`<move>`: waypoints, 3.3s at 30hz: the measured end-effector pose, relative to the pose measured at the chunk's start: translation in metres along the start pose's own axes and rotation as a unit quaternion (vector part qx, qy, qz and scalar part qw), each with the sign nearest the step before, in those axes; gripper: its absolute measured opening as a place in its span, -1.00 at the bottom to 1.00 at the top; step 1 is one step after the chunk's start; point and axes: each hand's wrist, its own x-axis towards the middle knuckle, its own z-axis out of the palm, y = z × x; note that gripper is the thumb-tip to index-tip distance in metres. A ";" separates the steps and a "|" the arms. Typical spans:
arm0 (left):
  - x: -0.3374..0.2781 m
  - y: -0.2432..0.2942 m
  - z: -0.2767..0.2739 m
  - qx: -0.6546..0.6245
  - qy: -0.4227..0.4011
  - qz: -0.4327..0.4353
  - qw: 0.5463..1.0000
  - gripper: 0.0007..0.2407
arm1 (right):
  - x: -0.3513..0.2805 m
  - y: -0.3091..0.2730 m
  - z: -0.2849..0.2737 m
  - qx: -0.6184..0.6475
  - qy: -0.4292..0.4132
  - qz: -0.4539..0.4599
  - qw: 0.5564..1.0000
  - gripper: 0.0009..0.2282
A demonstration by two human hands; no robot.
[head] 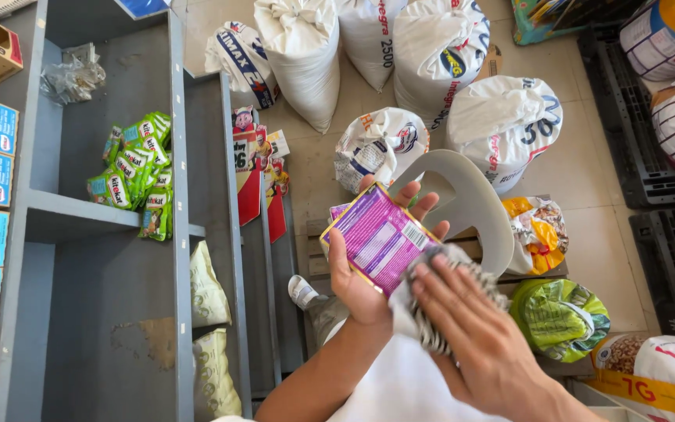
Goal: Wiping individual cat food pouches with a cloth before placing them on a shelf.
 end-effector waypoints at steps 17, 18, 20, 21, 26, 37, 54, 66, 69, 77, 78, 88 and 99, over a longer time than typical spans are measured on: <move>0.002 -0.014 -0.015 -0.004 -0.027 -0.031 0.999 -0.41 | -0.005 0.010 -0.004 0.028 -0.015 -0.008 0.999 -0.45; 0.002 -0.013 -0.021 -0.003 -0.024 -0.031 0.999 -0.41 | -0.005 0.009 -0.005 0.031 -0.016 -0.006 0.999 -0.45; 0.003 -0.014 -0.032 -0.013 -0.030 -0.037 0.999 -0.42 | -0.006 0.011 -0.007 0.102 -0.050 -0.022 0.993 -0.42; 0.003 -0.015 -0.026 -0.015 -0.028 -0.042 0.999 -0.42 | -0.005 0.014 -0.008 0.101 -0.050 -0.017 0.994 -0.42; -0.005 -0.018 -0.023 -0.029 -0.020 -0.064 0.997 -0.40 | -0.015 0.003 -0.011 0.078 -0.046 -0.011 0.996 -0.44; -0.013 -0.013 -0.030 -0.022 -0.012 -0.069 0.997 -0.40 | -0.019 -0.001 0.001 0.056 -0.037 0.031 0.997 -0.44; -0.014 0.008 -0.037 -0.031 -0.023 -0.094 0.995 -0.42 | -0.007 -0.011 0.005 0.074 -0.061 -0.031 0.995 -0.42; -0.007 0.025 -0.038 -0.037 0.011 -0.047 0.998 -0.44 | 0.010 -0.002 0.020 0.022 -0.052 0.016 0.998 -0.49; -0.009 0.031 -0.036 -0.060 0.014 -0.078 0.995 -0.48 | 0.011 0.006 0.006 0.030 -0.047 0.070 0.996 -0.43; 0.003 0.015 0.041 0.094 0.266 -0.210 0.936 -0.09 | 0.007 -0.006 0.003 -0.024 0.020 0.001 1.000 -0.63; -0.002 0.010 0.033 0.095 0.266 -0.212 0.936 -0.09 | 0.011 -0.010 0.008 -0.025 0.021 0.004 0.999 -0.63; -0.031 -0.014 -0.093 -0.059 0.065 -0.218 0.972 -0.31 | 0.019 -0.005 0.026 0.076 0.003 -0.025 0.997 -0.49; -0.035 -0.018 -0.095 -0.236 -0.063 -0.264 0.933 -0.63 | 0.024 -0.018 0.022 0.021 -0.003 -0.080 0.997 -0.54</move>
